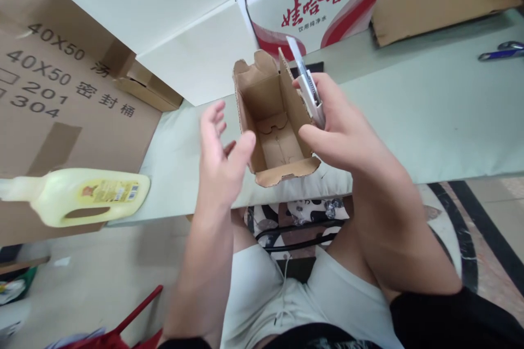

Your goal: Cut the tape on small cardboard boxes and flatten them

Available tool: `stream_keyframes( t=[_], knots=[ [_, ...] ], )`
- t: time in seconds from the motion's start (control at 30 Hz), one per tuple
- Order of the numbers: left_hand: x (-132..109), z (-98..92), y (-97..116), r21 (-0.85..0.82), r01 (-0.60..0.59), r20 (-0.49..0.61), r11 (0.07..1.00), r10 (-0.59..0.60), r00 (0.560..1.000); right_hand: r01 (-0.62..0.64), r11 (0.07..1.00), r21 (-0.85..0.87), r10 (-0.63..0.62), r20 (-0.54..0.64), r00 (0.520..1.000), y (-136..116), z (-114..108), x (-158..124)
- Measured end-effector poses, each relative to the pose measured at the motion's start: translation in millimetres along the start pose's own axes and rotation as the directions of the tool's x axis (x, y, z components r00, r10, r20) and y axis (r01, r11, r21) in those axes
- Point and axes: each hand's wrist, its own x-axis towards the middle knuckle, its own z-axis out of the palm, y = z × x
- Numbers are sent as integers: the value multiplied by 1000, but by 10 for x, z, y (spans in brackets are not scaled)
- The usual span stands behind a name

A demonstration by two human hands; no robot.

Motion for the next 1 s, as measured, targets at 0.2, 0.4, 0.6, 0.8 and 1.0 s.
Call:
stream_keyframes(
  t=[0.2,0.4,0.6,0.8,1.0],
  knots=[
    [994,144,-179,-38,180,-28,983,-181,983,-18,1000,3,18,34,999,-33,71,-30],
    [1082,103,-503,-283,290,98,914,-274,957,-46,996,82,46,3,999,-35,-21,-11],
    [910,24,-581,-258,252,40,933,-250,967,-36,986,164,36,3,999,-13,-86,20],
    [872,47,-560,-72,266,4,961,-266,964,25,988,155,-92,441,893,-4,-400,-13],
    [899,101,-661,-220,247,27,944,-247,969,86,995,44,-96,315,944,48,-353,0]
  ],
)
